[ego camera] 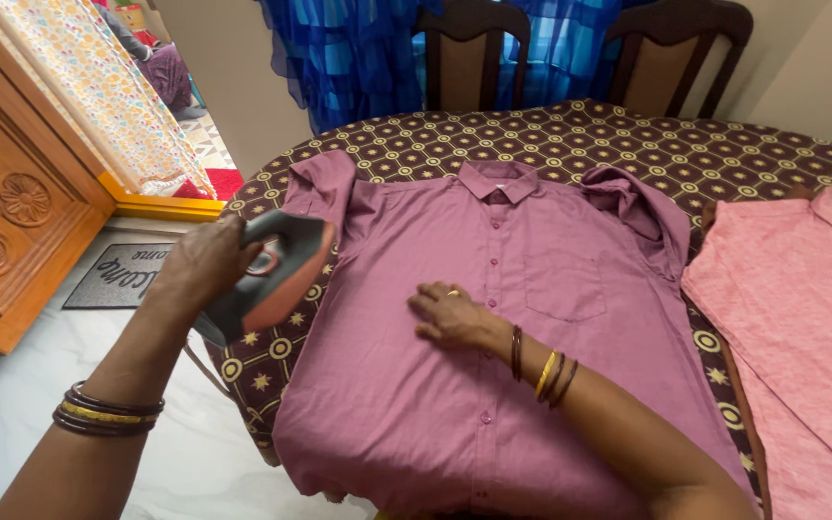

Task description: The person unfolds a pink shirt and lays it flat on a round table. They then use an iron to press the shirt, smoothing out wrinkles on the body and sleeves.

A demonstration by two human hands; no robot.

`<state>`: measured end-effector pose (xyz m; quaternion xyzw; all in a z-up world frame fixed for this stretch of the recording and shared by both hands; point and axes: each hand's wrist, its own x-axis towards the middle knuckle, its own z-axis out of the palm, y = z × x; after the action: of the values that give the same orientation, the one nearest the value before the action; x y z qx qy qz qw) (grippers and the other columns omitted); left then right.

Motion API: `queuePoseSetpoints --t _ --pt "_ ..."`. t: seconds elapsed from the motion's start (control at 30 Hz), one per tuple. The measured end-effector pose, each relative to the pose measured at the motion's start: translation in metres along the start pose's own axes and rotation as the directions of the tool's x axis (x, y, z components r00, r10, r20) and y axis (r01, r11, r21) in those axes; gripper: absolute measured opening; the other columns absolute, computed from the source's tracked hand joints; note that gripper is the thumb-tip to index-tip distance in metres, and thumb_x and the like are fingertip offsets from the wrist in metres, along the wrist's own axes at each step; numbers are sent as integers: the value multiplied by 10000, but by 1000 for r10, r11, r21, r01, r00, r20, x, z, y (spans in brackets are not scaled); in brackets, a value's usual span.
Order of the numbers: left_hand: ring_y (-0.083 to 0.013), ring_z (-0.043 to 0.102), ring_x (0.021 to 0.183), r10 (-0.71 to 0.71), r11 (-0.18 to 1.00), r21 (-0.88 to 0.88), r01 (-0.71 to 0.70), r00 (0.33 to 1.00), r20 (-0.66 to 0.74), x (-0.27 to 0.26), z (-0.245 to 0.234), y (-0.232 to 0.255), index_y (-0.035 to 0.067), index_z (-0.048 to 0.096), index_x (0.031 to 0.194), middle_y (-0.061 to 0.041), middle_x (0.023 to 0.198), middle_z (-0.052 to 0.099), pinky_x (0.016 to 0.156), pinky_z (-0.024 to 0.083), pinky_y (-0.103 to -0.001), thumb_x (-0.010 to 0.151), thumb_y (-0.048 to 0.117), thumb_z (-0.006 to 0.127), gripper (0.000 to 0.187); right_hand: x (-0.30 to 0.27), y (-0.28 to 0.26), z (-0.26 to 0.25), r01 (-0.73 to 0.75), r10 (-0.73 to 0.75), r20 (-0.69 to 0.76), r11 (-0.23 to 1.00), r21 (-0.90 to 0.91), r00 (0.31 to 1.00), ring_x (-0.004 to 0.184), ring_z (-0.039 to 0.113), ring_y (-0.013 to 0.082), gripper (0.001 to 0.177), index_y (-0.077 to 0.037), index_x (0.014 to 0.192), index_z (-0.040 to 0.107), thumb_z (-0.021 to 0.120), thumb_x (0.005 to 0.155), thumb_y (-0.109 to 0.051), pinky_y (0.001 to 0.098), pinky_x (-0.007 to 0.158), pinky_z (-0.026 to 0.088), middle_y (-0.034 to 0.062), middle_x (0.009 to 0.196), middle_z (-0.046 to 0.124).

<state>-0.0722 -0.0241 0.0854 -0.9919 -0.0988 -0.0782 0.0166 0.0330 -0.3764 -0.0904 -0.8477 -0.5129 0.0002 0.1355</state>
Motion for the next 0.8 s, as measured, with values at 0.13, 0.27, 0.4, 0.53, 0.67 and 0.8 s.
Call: queuePoseSetpoints --t 0.13,0.27,0.4,0.53,0.67,0.8 --pt "-398 726 993 148 989 -1 -148 987 67 8 9 46 48 651 1152 -219 1042 740 879 570 -514 962 492 622 484 -12 19 0 -115 119 -21 986 124 993 1440 367 379 668 -30 1447 491 633 936 -436 445 1174 322 233 1561 386" --pt "-405 716 995 153 987 -81 -142 977 147 16 29 78 31 614 1173 -230 1030 730 865 568 -515 953 496 624 515 -16 21 -3 -118 128 -42 974 194 991 1445 377 357 673 -33 1411 540 682 888 -432 411 1186 318 223 1555 408" --pt "-412 720 977 210 977 -51 -205 967 144 20 55 96 -17 575 1167 -245 1019 717 849 579 -499 899 470 672 564 -22 28 -8 -88 104 -42 953 290 994 1459 384 333 645 -14 1348 589 735 847 -392 390 1187 324 211 1542 440" --pt "-444 720 942 180 977 -153 -150 962 206 26 72 102 -40 528 1177 -290 958 721 824 573 -517 916 431 633 548 -26 32 -12 -57 90 -91 947 315 992 1435 425 326 623 -15 1321 608 748 840 -385 386 1176 350 191 1511 483" --pt "-480 692 924 193 966 -207 -157 967 168 32 82 110 -17 556 1167 -314 945 697 809 538 -552 1008 472 502 517 -25 23 -18 -115 155 -100 938 327 983 1313 506 339 707 -11 1347 557 759 780 -382 392 1099 433 179 1406 528" --pt "-471 718 900 173 982 -98 -163 980 98 41 92 118 -11 574 1149 -296 889 718 811 560 -546 1038 478 441 519 -30 13 -26 -170 207 -123 951 257 971 1244 533 387 679 23 1263 568 790 784 -404 439 1046 461 208 1337 530"
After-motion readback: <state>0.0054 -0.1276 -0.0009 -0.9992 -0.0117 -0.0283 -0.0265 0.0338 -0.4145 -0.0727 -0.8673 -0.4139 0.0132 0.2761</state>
